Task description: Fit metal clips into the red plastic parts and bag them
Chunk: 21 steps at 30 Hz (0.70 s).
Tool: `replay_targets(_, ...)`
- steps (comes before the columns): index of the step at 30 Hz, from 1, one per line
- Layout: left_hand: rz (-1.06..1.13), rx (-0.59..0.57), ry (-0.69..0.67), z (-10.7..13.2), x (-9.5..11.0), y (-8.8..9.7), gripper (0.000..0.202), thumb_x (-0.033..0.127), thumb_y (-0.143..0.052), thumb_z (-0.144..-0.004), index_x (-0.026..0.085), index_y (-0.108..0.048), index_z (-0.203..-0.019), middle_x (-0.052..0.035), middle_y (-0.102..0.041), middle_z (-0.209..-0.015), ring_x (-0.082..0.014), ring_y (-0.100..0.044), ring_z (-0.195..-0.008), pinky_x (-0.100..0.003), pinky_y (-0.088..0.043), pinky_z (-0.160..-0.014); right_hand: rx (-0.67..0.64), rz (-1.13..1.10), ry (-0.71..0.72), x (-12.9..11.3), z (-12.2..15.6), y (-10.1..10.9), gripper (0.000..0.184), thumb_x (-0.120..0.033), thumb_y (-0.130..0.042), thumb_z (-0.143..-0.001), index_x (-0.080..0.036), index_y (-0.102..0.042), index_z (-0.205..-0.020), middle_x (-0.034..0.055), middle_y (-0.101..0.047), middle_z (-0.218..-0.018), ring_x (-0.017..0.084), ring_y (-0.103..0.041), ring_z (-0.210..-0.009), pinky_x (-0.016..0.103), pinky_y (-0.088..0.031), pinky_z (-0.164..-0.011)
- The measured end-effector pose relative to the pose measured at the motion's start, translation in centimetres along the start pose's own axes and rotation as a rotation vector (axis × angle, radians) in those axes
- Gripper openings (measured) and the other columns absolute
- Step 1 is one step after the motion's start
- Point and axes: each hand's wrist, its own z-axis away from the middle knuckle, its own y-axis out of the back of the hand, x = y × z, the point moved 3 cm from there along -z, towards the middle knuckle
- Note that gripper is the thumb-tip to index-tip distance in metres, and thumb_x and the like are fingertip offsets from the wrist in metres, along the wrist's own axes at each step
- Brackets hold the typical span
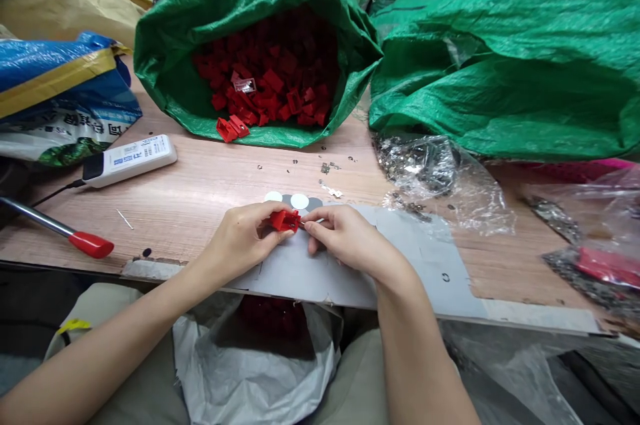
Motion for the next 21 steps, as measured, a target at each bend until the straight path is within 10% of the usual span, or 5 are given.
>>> replay_targets(21, -0.001, -0.010, -0.010, -0.07, -0.10, 0.19, 0.023, 0.013, -0.071, -0.084, 0.020, -0.069, -0.105, 0.0005, -0.075, -0.092, -0.0150, -0.067, -0.078, -0.025, -0.048, -0.069, 0.110, 0.114, 0.017, -0.14, -0.02, -0.57, 0.024, -0.031, -0.053, -0.094, -0.017, -0.072, -0.095, 0.0018, -0.073, -0.065, 0.008, -0.045, -0.041, 0.020, -0.034, -0.039)
